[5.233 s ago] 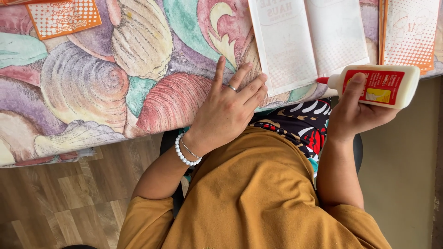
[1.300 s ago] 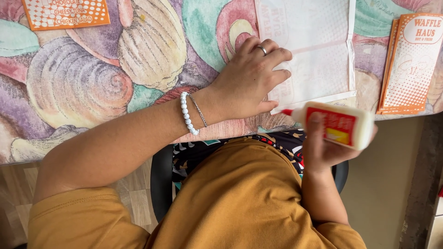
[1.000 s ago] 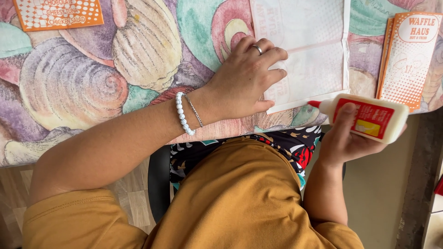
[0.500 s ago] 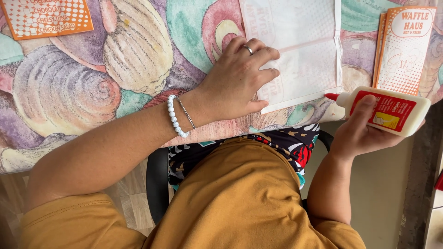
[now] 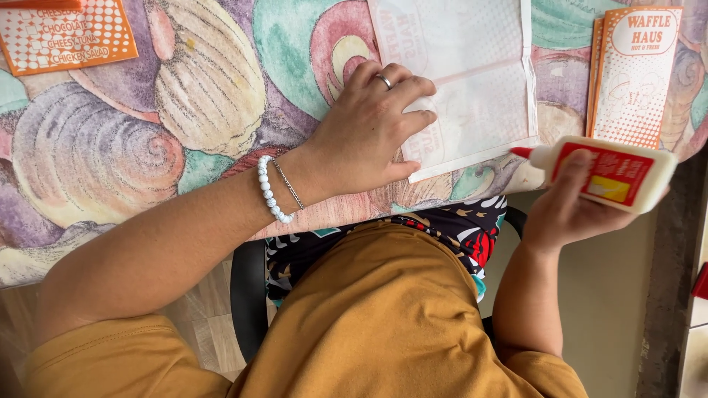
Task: Applying glue to paper templates and folding them to create bags
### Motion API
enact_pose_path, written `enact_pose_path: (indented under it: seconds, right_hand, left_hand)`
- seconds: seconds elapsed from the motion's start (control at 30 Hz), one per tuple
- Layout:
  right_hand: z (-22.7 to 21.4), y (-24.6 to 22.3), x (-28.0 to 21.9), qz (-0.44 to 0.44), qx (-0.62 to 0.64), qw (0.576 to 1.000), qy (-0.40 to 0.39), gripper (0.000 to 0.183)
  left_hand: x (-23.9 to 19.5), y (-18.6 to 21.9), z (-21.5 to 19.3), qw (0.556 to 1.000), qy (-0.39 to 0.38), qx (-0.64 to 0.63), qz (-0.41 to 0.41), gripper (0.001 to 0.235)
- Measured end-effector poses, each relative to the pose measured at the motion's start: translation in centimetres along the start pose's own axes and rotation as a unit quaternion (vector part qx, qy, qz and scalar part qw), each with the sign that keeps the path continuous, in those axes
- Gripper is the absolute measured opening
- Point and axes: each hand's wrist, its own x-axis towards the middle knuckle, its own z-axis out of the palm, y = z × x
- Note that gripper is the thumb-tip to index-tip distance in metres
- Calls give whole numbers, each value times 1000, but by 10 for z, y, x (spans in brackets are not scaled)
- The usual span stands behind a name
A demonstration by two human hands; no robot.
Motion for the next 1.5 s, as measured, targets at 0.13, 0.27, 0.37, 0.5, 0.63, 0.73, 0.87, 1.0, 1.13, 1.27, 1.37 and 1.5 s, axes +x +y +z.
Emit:
enact_pose_path:
  seconds: [0.13, 0.27, 0.37, 0.5, 0.63, 0.73, 0.87, 1.0, 1.13, 1.27, 1.37, 1.5]
  right_hand:
    - [8, -12, 21, -28, -24, 999, 21, 52]
    - [4, -6, 14, -4, 1, 1000, 24, 53]
    - [3, -7, 0, -18, 13, 1000, 8, 62]
    - [8, -16, -31, 32, 1, 999, 10, 74]
    - [20, -36, -51, 35, -8, 999, -30, 82]
    - [23, -35, -63, 20, 22, 999, -44, 85]
    - [19, -26, -53, 12, 3, 999, -39, 87]
    - [16, -19, -23, 19, 1, 1000, 11, 69]
    - [2, 6, -2, 60, -1, 996, 71, 71]
    - [-2, 7, 5, 48, -10, 997, 65, 68]
    - [0, 7, -11, 12, 11, 999, 38, 67]
    - [7, -9, -38, 36, -5, 998, 45, 82]
  left_hand:
    - [0, -1, 2, 1000, 5, -6, 1, 53]
    - [1, 0, -1, 1000, -3, 2, 3, 54]
    - [1, 0, -1, 1000, -8, -2, -5, 54]
    - [1, 0, -2, 1000, -8, 4, -2, 57]
    - [1, 1, -2, 1000, -14, 1, -7, 58]
    - [2, 1, -4, 1000, -3, 1, -2, 54]
    - [2, 0, -3, 1000, -5, 1, -2, 54]
    - [1, -1, -3, 1000, -3, 9, -1, 52]
    - [2, -1, -4, 1000, 5, -3, 3, 53]
    - [2, 0, -4, 1000, -1, 4, 2, 52]
    - [2, -1, -5, 1000, -1, 13, 6, 50]
    - [2, -1, -6, 1000, -6, 10, 8, 57]
